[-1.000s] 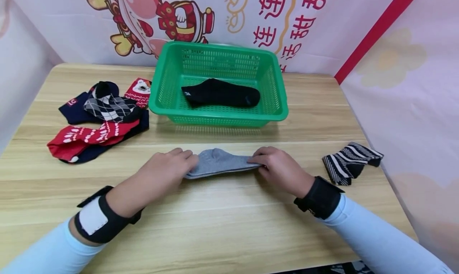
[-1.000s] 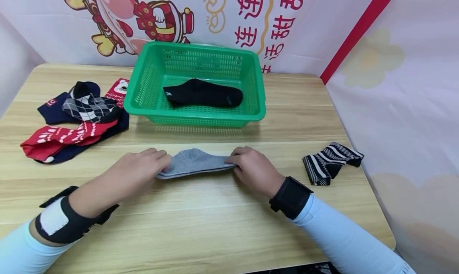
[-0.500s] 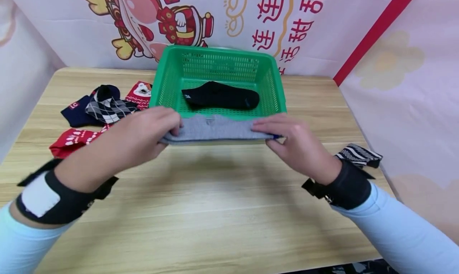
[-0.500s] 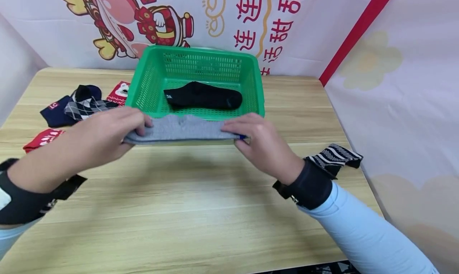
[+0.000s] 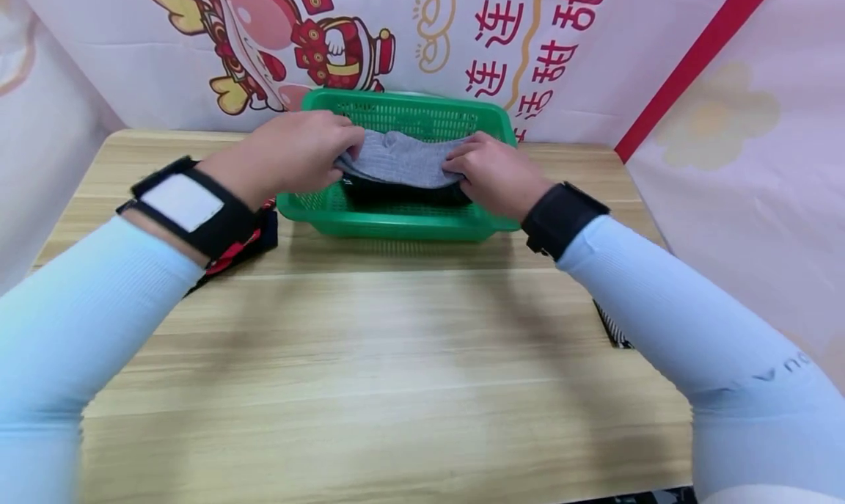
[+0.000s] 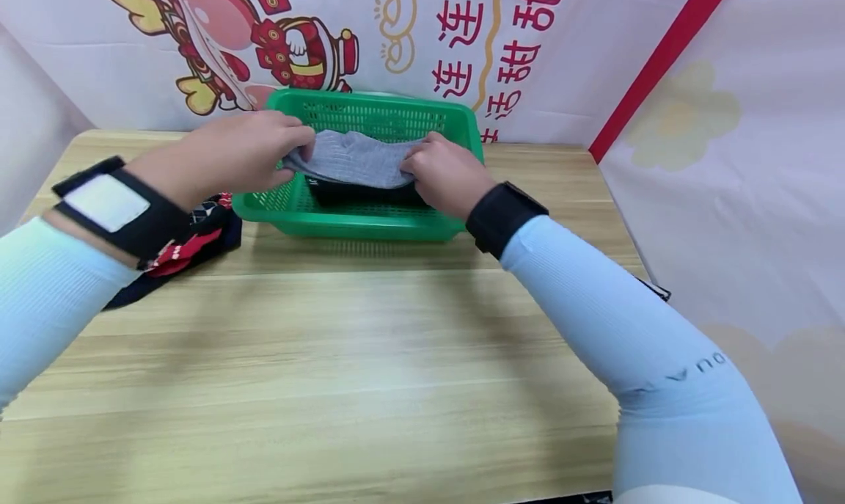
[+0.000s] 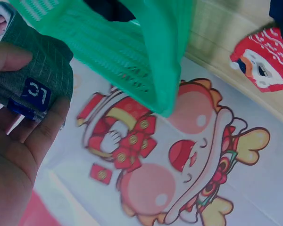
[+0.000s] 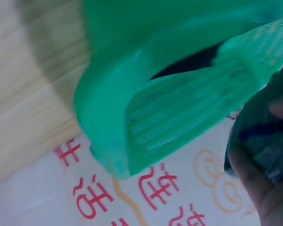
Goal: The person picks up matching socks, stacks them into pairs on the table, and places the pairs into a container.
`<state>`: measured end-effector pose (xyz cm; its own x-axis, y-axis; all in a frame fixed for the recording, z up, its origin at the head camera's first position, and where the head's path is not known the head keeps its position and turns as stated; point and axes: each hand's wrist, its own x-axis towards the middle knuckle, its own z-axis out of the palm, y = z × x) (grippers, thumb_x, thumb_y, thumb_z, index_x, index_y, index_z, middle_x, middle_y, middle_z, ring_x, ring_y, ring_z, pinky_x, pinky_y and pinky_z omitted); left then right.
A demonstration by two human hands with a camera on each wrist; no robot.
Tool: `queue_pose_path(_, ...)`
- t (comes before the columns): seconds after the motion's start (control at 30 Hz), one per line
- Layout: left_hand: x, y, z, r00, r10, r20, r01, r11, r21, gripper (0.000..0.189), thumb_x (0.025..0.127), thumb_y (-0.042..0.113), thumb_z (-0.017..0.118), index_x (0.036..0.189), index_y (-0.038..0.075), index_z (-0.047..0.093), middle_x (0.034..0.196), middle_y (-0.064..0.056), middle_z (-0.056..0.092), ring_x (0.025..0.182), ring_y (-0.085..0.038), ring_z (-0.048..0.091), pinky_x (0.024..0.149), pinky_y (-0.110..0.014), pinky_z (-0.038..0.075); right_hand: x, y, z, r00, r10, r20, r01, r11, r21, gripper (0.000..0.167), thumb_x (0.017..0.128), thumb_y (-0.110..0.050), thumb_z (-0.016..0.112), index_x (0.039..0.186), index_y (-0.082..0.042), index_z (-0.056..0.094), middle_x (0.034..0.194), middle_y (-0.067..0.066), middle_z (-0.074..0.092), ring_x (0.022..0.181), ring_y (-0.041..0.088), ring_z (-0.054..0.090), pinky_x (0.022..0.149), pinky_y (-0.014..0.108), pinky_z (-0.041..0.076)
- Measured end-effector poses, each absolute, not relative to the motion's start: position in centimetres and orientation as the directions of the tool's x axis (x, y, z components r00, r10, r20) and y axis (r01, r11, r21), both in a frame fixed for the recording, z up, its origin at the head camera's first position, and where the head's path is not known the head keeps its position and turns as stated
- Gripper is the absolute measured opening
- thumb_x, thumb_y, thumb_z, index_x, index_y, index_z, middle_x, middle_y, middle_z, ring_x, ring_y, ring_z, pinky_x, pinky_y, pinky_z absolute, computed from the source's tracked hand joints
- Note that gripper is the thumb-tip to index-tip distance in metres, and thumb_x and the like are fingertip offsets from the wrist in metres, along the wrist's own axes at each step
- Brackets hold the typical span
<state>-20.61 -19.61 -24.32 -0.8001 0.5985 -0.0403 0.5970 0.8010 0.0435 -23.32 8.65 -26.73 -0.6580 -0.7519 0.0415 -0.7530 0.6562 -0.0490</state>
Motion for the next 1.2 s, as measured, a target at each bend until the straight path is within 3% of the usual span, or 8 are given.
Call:
queue_pose_path(0.13,-23.0,-18.9,-25.1,-0.774,0.623,-0.113,0.626,0.78,0.012,0.03,0.093,0.006,0.069,0.123,0.003,0.069,0.121,-0.02,0.068,0.109,-0.034,0.063,0.094,-0.049,0.054,-25.6,7.9,-27.6,-0.642,-0.763,-0.067,-0.765,0.644,0.004,0.032,0.095,0.001,0.054,0.123,0.003,0.069,0.124,0.018,0.069,0.118,0.035,0.06,0.107,0.046,0.044)
queue_pose_path(0.3,-25.1,-18.2,-26.0,-0.76,0.618,-0.203,0.639,0.767,-0.056,0.022,0.096,-0.002,0.059,0.113,0.002,0.074,0.107,-0.02,0.073,0.098,-0.033,0.065,0.088,-0.048,0.055,-27.4,6.9,-28.3,-0.654,-0.746,-0.124,-0.755,0.655,0.037,0.026,0.095,0.003,0.052,0.109,0.0,0.074,0.107,0.019,0.074,0.1,0.035,0.069,0.093,0.046,0.053)
queue_pose_path(0.37,-25.7,-17.9,-26.2,-0.756,0.606,-0.248,0.638,0.767,-0.073,0.022,0.097,-0.002,0.057,0.112,0.001,0.073,0.106,-0.02,0.072,0.097,-0.033,0.065,0.088,-0.048,0.054,-27.8,6.4,-28.4,-0.668,-0.725,-0.17,-0.74,0.67,0.05,0.025,0.096,0.002,0.051,0.109,0.0,0.073,0.106,0.019,0.074,0.1,0.035,0.07,0.092,0.046,0.054)
queue_pose_path(0.63,-27.1,-17.2,-26.7,-0.743,0.542,-0.393,0.608,0.792,-0.058,0.034,0.097,-0.004,0.055,0.13,0.0,0.064,0.126,-0.024,0.065,0.118,-0.039,0.059,0.104,-0.054,0.046,-28.6,5.5,-28.4,-0.68,-0.654,-0.332,-0.707,0.705,0.06,0.024,0.099,0.0,0.049,0.114,0.003,0.068,0.114,0.024,0.07,0.11,0.038,0.065,0.1,0.049,0.05)
queue_pose_path(0.93,-27.8,-16.9,-27.6,-0.731,0.492,-0.473,0.564,0.826,-0.013,0.026,0.099,-0.002,0.05,0.118,0.003,0.067,0.115,-0.02,0.065,0.099,-0.032,0.053,0.092,-0.046,0.047,-29.0,5.6,-28.4,-0.652,-0.571,-0.5,-0.696,0.711,0.096,0.024,0.099,-0.001,0.048,0.116,0.003,0.064,0.114,0.023,0.069,0.1,0.034,0.065,0.09,0.045,0.05)
queue_pose_path(1.07,-28.1,-16.8,-28.1,-0.73,0.475,-0.492,0.563,0.826,-0.038,0.026,0.099,-0.004,0.051,0.119,0.002,0.066,0.117,-0.021,0.064,0.098,-0.032,0.052,0.092,-0.046,0.047,-29.0,5.5,-28.4,-0.65,-0.514,-0.559,-0.665,0.741,0.091,0.023,0.101,-0.003,0.045,0.117,0.001,0.061,0.116,0.021,0.065,0.098,0.03,0.058,0.092,0.043,0.047)
queue_pose_path(1.2,-28.1,-16.8,-28.4,-0.732,0.449,-0.513,0.553,0.831,-0.062,0.02,0.098,-0.004,0.049,0.106,0.001,0.067,0.109,-0.02,0.064,0.093,-0.03,0.051,0.086,-0.044,0.046,-28.7,5.3,-28.3,-0.651,-0.418,-0.634,-0.613,0.782,0.113,0.025,0.103,-0.005,0.041,0.121,-0.004,0.058,0.113,0.014,0.06,0.096,0.027,0.051,0.088,0.04,0.044)
